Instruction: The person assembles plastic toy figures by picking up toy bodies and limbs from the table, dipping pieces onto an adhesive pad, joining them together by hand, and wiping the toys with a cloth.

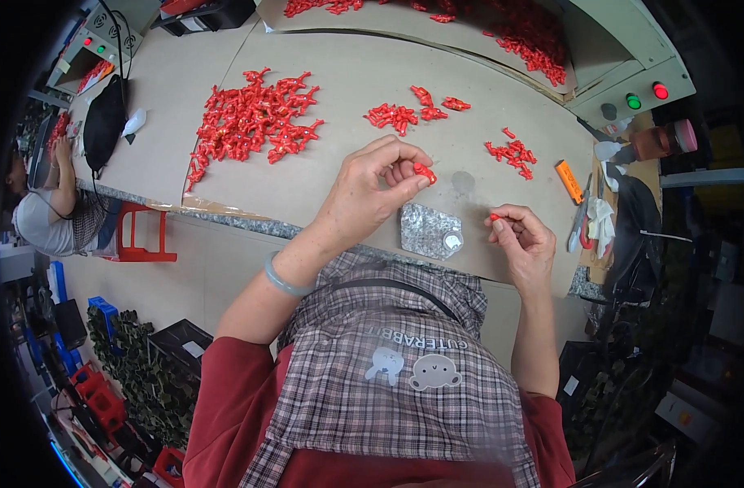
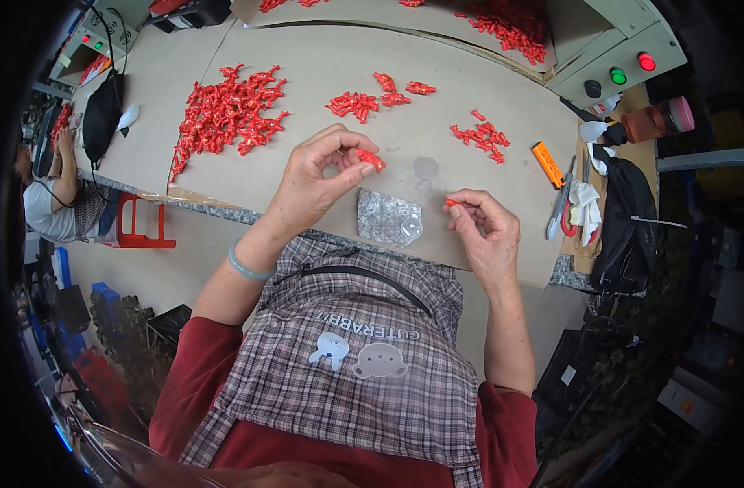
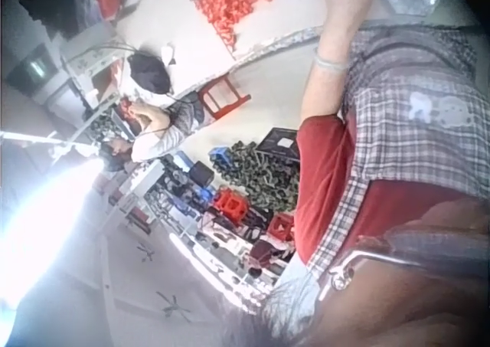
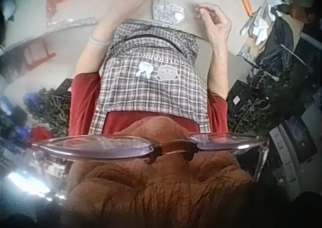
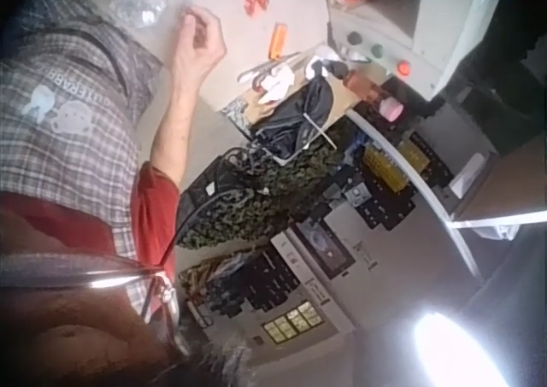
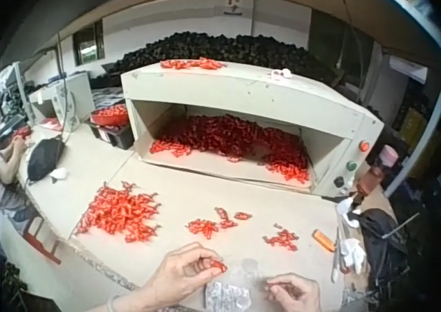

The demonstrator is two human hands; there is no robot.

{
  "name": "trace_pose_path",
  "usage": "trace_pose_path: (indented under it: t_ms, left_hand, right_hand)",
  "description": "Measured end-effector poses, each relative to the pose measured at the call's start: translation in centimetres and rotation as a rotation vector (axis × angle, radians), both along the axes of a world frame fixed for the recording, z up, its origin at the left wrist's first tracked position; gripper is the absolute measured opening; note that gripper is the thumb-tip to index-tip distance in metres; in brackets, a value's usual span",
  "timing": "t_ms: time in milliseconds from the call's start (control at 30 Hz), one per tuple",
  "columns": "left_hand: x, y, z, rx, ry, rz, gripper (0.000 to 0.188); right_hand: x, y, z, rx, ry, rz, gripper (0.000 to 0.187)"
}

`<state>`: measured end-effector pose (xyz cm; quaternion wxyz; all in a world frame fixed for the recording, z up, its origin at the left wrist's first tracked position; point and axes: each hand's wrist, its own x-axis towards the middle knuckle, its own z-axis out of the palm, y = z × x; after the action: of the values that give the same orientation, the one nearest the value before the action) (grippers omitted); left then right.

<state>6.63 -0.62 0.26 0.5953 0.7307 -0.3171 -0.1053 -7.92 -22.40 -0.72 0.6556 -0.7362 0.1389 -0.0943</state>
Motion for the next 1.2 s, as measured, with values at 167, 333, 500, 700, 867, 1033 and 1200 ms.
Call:
trace_pose_path:
  t_ms: [167,333,500,700,867,1033,1200]
  left_hand:
    - [-1.1,0.9,-0.5,-0.072,0.016,0.018,0.014]
    - [-2.6,2.3,-1.1,-0.269,0.379,-0.014,0.016]
    - [-3.6,2.8,-1.2,-0.132,0.518,-0.060,0.017]
    - [-4.4,2.9,-2.0,-0.145,0.553,-0.084,0.025]
    - [-5.0,2.8,-2.0,-0.134,0.548,-0.097,0.027]
    - [-5.3,2.9,-2.4,-0.143,0.583,-0.088,0.026]
    - [-5.3,2.9,-2.7,-0.128,0.554,-0.095,0.025]
  right_hand:
    - [-0.6,1.1,0.5,-0.118,-0.015,0.012,0.013]
    - [-1.1,1.6,0.6,-0.050,0.095,0.007,0.012]
    - [-1.4,1.9,0.2,-0.161,0.151,0.036,0.012]
    - [-1.2,2.6,0.4,-0.236,0.143,-0.015,0.010]
    - [-0.9,2.8,1.3,-0.598,0.038,0.133,0.012]
    - [-0.9,3.1,1.0,-0.645,-0.024,0.143,0.014]
    - [-0.8,3.2,0.8,-0.725,-0.083,0.157,0.016]
